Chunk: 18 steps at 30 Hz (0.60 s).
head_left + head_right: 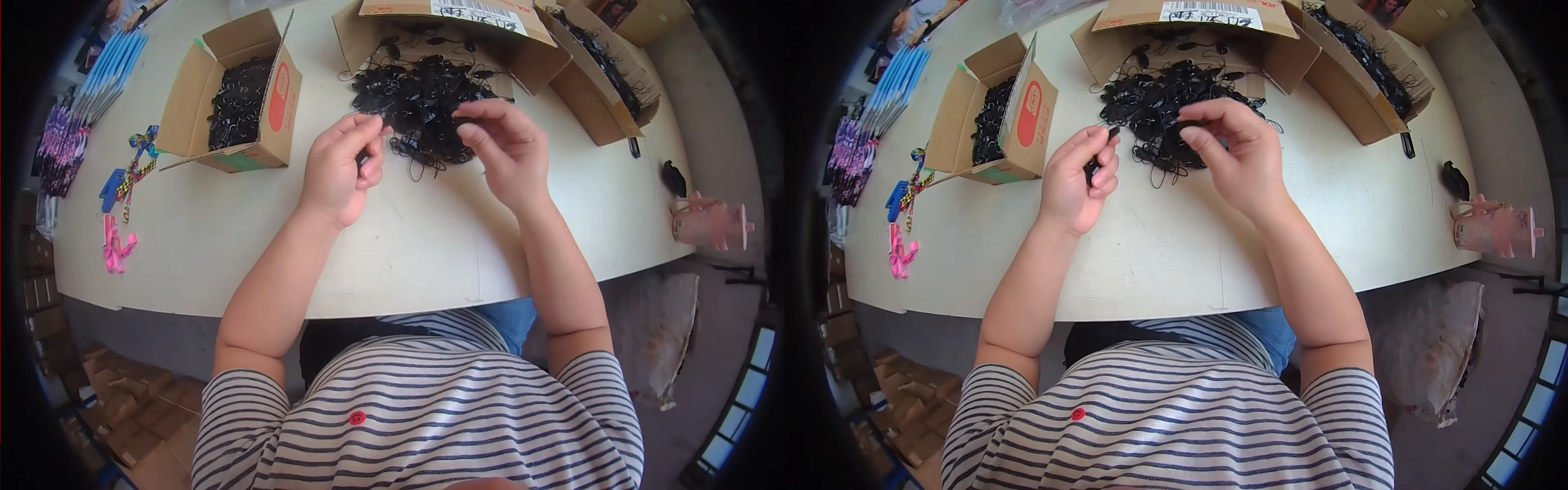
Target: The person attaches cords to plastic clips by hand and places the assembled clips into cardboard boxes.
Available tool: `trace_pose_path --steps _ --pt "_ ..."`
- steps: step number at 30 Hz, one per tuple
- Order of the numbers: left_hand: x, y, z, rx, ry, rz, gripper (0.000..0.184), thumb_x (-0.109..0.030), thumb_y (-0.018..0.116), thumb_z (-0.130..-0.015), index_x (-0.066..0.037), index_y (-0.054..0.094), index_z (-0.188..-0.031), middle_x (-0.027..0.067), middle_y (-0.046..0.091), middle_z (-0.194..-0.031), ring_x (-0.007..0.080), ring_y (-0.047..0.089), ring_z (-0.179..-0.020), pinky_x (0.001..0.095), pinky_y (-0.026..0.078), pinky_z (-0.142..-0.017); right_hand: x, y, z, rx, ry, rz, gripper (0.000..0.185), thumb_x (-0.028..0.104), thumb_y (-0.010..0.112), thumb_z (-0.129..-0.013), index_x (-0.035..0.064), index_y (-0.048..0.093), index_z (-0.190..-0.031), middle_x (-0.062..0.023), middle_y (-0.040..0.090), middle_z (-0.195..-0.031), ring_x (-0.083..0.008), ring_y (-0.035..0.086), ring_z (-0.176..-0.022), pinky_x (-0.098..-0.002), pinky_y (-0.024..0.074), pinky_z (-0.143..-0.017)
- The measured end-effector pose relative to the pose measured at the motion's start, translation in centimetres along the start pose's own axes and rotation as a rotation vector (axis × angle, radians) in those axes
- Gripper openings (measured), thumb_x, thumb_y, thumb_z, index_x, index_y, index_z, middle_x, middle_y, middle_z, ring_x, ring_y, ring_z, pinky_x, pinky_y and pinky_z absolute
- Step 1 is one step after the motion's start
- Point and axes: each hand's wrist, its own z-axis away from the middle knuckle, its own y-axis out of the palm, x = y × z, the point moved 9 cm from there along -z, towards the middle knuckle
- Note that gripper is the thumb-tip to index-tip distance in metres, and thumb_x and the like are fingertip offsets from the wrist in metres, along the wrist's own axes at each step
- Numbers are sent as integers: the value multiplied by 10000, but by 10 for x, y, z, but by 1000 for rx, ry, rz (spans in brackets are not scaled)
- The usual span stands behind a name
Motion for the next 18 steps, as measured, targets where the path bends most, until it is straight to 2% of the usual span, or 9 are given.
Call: trace_pose_path --steps 2,3,6,7,10,13,16,17,18 --pt "6 5 0 98 -59 83 145 -185 462 -877 -43 485 -863 19 452 -704 69 386 -522 172 263 -395 -13 2 -1 -19 191 -278 171 8 566 -827 6 585 -997 -39 598 -806 -104 574 -735 -227 470 -670" --pt "9 10 2 141 -90 143 153 -195 449 -873 -46 480 -853 26 453 -717 76 391 -528 174 267 -394 -15 6 -1 27 177 -321 160 91 506 -881 -13 554 -993 -61 590 -816 -128 569 -704 -249 478 -668" --pt "15 20 5 238 -179 248 172 -215 417 -861 -57 469 -819 44 453 -752 93 399 -540 174 276 -389 -22 16 2 142 332 -755 175 145 461 -899 -7 547 -895 -67 567 -783 -139 550 -656 -269 480 -628" --pt "15 22 6 264 -206 270 178 -220 407 -858 -60 466 -807 49 453 -763 98 401 -543 174 278 -387 -20 15 1 83 326 -782 213 187 437 -902 8 525 -828 -61 532 -735 -152 525 -610 -277 475 -583" --pt "19 20 5 247 -252 210 187 -222 418 -878 -63 477 -797 40 459 -740 88 398 -527 174 277 -378 -22 17 4 138 418 -742 190 178 487 -887 15 523 -797 -36 507 -709 -139 508 -587 -283 463 -552" --pt "28 11 3 154 -286 106 200 -230 429 -899 -69 490 -796 20 461 -694 74 391 -500 172 269 -372 -42 13 13 105 592 -342 146 150 574 -831 11 559 -790 -38 515 -702 -149 510 -570 -292 454 -536" --pt "30 6 0 107 -276 92 203 -232 443 -908 -74 501 -796 -2 456 -649 63 383 -478 170 262 -371 -5 10 3 26 9 505 95 118 639 -760 31 609 -786 -55 535 -700 -180 531 -566 -302 452 -530" --pt "30 5 -1 104 -271 92 190 -220 452 -900 -69 504 -798 0 459 -648 64 385 -479 176 258 -375 -2 12 3 17 -20 596 114 133 665 -718 55 642 -798 -81 549 -724 -226 561 -607 -316 460 -542" --pt "31 4 -1 102 -265 92 177 -209 462 -891 -64 506 -800 1 462 -646 65 386 -480 181 253 -380 -1 16 3 23 -40 658 116 139 669 -716 56 642 -792 -81 551 -729 -234 566 -621 -322 463 -549"
